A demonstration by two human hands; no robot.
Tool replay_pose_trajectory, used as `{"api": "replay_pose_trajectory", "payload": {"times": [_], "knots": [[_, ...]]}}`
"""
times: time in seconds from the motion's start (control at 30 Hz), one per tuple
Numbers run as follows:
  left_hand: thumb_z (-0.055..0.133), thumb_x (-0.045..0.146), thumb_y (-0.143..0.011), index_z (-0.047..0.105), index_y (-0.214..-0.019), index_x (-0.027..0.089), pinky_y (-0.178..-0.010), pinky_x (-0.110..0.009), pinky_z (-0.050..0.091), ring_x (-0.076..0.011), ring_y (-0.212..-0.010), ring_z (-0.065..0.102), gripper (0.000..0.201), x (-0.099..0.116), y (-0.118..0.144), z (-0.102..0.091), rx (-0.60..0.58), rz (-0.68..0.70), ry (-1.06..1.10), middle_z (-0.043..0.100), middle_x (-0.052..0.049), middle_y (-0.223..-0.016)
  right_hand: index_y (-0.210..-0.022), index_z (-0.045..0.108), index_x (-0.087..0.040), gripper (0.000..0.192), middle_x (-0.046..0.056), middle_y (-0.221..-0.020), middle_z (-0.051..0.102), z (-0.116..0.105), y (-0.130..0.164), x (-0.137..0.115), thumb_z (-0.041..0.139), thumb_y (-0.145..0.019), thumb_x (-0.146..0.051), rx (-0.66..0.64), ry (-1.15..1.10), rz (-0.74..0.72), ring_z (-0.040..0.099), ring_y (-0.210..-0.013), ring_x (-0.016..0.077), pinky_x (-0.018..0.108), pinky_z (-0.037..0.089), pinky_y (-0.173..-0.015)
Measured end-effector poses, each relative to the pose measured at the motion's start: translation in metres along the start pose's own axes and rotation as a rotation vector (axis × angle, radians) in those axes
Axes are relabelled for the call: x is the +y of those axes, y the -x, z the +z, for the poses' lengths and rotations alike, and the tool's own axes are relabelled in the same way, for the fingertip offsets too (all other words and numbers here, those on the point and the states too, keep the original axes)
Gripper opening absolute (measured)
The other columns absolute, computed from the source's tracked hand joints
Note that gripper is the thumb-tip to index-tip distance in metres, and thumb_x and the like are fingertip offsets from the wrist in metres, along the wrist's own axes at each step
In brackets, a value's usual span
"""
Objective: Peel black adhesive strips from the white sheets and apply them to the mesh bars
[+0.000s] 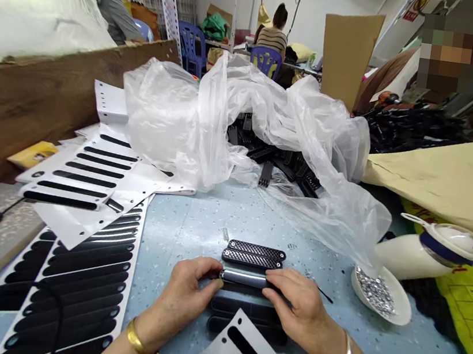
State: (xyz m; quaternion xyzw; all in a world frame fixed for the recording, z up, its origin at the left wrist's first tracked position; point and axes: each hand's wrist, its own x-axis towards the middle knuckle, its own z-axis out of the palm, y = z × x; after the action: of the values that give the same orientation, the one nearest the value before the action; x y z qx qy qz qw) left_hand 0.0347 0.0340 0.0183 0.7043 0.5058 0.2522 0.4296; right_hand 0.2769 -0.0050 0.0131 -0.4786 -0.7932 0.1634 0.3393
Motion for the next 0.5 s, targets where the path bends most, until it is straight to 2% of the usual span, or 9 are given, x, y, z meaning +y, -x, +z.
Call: {"api": "replay_pose_trajectory", "payload": {"times": [0.5], "knots": [[0.057, 0.016, -0.076, 0.069, -0.087, 0.018, -0.071, -0.035, 0.051, -0.0194, -0.074, 0.066, 0.016, -0.0054, -0.0005, 0.0019, 0.011, 0.014, -0.009, 0.072, -0.004, -0.08, -0.096, 0.066, -0.015, 0.013, 0.009, -0.087, 0.069, 0.0061, -0.0021, -0.0003, 0.058, -0.087, -0.011, -0.031, 0.018, 0.0, 0.063, -0.078, 0.0218, 0.037, 0.052, -0.071]]}}
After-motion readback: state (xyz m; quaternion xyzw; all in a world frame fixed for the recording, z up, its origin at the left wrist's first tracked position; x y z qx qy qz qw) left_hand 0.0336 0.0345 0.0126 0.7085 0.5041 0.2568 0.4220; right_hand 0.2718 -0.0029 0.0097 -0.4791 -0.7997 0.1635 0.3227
